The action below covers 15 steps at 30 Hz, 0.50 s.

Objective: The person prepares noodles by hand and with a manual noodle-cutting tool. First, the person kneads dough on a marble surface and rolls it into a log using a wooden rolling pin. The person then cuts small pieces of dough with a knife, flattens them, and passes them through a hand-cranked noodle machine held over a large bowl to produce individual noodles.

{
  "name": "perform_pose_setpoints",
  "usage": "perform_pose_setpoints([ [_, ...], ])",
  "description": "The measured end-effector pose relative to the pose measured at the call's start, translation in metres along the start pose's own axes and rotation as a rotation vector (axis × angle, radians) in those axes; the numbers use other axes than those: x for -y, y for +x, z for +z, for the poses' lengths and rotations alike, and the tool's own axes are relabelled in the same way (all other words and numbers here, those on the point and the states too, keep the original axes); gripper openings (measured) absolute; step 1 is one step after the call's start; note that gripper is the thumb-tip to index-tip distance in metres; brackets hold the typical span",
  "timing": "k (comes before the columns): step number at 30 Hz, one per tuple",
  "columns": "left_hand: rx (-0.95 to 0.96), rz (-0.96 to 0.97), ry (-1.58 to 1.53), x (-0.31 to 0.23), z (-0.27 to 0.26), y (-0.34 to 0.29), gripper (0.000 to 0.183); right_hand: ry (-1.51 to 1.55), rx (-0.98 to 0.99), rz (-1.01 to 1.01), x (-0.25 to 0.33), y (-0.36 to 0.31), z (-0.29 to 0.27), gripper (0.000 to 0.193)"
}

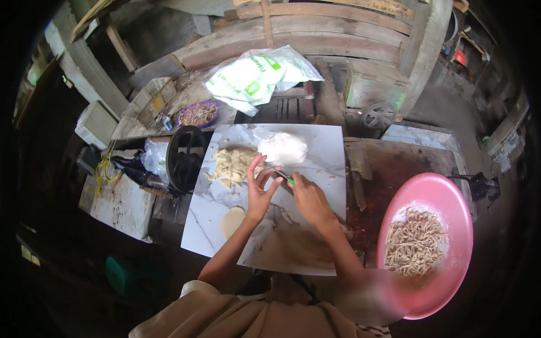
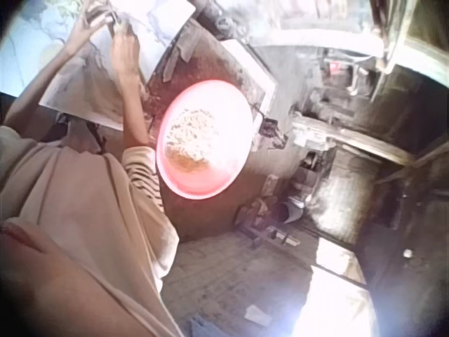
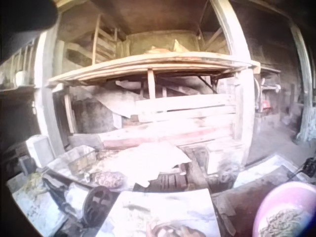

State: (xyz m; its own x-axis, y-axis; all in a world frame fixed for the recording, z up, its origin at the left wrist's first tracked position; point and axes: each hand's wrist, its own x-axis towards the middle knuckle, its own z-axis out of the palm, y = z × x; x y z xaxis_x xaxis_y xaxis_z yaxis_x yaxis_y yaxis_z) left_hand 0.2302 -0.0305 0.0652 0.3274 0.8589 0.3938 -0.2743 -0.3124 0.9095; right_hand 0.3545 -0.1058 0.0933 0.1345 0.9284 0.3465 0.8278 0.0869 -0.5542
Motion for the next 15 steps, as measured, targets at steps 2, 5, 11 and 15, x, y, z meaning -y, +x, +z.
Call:
perform_pose_setpoints([
  [2,0.004,-0.048,-0.080,-0.003,-0.034,-0.010,0.067,0.020,0.079,-0.010,0.024,-0.001,0.012,0.019],
  [5,-0.047,-0.093,0.089,-0.009,-0.085,-0.031,0.063,-0.092,0.364,0.084,0.059,0.000,0.022,0.021],
  [11,0.085,-0.104,0.589,-0.015,-0.152,-0.096,0.053,-0.155,0.309,-0.205,0.050,-0.014,0.075,0.020],
  [15,0.300,-0.063,0.865,-0.019,-0.169,-0.122,0.055,-0.318,0.458,-0.280,0.062,-0.009,0.091,0.015],
])
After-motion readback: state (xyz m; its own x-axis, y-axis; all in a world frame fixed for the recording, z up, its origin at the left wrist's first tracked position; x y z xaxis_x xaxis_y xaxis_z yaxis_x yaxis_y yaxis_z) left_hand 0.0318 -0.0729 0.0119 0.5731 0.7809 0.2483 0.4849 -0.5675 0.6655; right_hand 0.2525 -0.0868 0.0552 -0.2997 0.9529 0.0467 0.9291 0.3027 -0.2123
